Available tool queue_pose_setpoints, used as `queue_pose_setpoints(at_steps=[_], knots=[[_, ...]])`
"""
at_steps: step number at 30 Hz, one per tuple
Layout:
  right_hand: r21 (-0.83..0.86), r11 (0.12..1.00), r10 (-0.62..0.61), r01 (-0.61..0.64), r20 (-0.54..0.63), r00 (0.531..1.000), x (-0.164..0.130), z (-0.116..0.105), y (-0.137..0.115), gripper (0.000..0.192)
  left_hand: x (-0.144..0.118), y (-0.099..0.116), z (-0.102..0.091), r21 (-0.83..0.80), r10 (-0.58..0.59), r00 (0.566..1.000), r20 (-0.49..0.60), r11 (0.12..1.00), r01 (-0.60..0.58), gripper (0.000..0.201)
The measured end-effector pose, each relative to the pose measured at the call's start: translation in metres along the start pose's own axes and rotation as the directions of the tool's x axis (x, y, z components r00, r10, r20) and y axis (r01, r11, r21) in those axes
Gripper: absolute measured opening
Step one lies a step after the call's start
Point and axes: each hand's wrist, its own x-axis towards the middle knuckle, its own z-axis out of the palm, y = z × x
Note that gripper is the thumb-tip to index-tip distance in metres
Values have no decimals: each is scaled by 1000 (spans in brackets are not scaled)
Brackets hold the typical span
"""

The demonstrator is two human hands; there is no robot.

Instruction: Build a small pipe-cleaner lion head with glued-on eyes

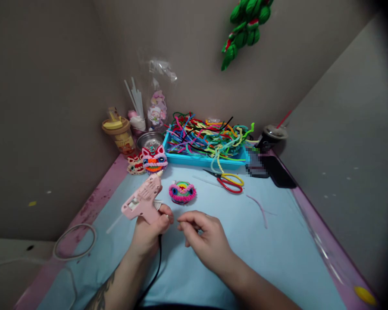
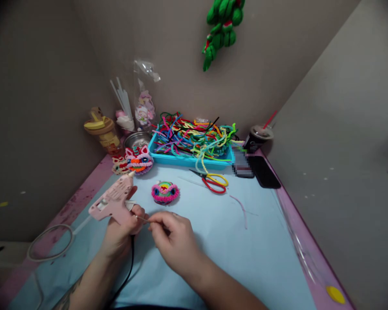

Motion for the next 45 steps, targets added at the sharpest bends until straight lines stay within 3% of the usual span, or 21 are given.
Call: queue_pose_setpoints(at_steps=[5,15,33,45], knots=[[-2,1000,-7,7,5,1000,0,0,-1,16,-1,2,4,-56,20,1000,6,998,-19,60],[-32,999,-35,34,-9,999,0,0,-4,17,2,-3,-6,79,18,1000,19,997,-20,27],[-89,993,-87,84,-35,996,0,-3,-5,17,3,2,-3,122,55,998,-27,991,-51,25],[-103,989,-112,106,-51,992,0,-4,-5,17,3,2,-4,146,62,998,6,987,-63,24]])
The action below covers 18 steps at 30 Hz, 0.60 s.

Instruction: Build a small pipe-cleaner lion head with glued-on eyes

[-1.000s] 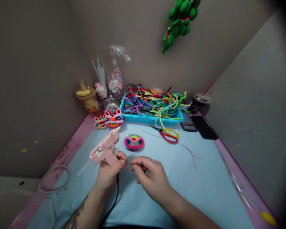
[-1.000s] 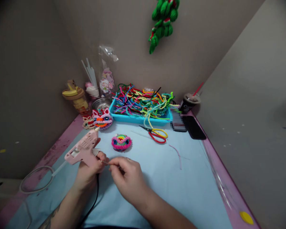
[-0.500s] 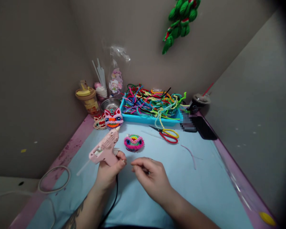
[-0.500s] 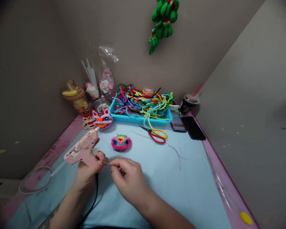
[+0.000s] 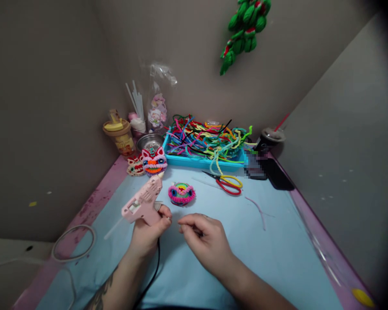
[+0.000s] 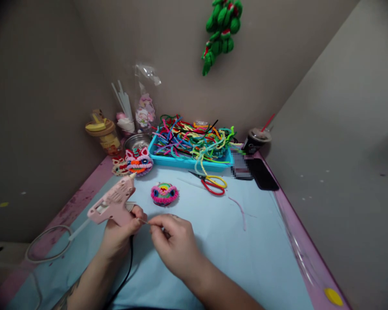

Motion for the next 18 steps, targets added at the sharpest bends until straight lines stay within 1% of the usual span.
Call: queue_pose_setpoints(at_steps=[6,13,18], knots=[[-10,1000,2,-2,-1,1000,-1,0,1,18,0,1,-1,46,-6,1000,-4,999,7,24],[-20,1000,-9,9,-1,1000,-1,0,1,19,0,0,0,36,10,1000,-10,999,-10,24],[-8,1000,17,-17,8,1000,-1,0,2,19,0,1,0,39,12,1000,1,999,-12,23]])
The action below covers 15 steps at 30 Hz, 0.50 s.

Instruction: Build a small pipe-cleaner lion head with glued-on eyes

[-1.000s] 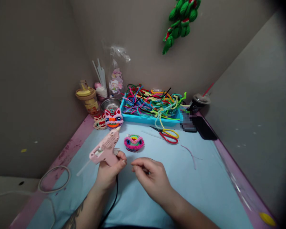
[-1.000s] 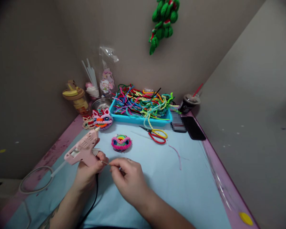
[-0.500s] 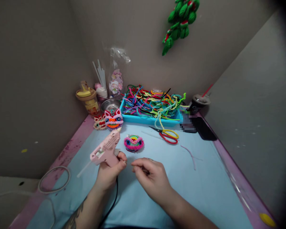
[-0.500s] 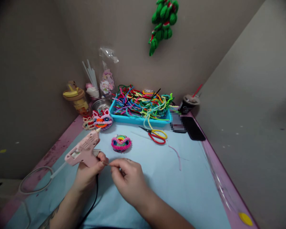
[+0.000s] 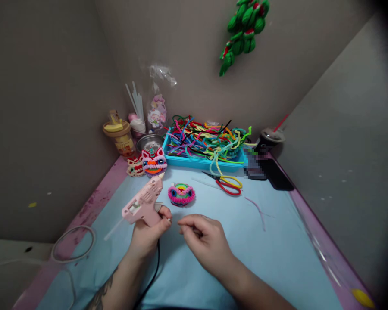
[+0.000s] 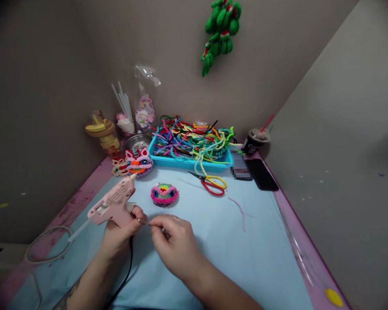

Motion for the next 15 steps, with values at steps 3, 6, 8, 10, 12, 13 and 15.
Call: queue_pose_setpoints(at_steps=[3,6,8,10,12,13,15], knots=[[21,1000,20,-20,6,1000,0,0,-1,18,0,2,0,6,-13,1000,7,1000,13,24],[31,999,23,-23,6,1000,1,0,-2,18,0,3,1,20,-10,1000,6,1000,10,26],[45,999,26,-26,11,1000,1,-1,-2,18,0,3,0,30,-11,1000,5,1000,11,26],[71,997,39,-40,20,999,1,0,-2,18,0,1,-1,27,-15,1000,14,1000,14,26],[96,993,65,-67,27,998,1,0,0,17,0,-1,-1,2,-23,1000,21,1000,23,29],[103,991,79,-81,28,997,1,0,1,17,1,-1,-1,-19,-30,999,24,999,31,31],[104,989,100,-103,27,995,1,0,5,17,1,-1,1,-73,-36,999,21,997,38,38]])
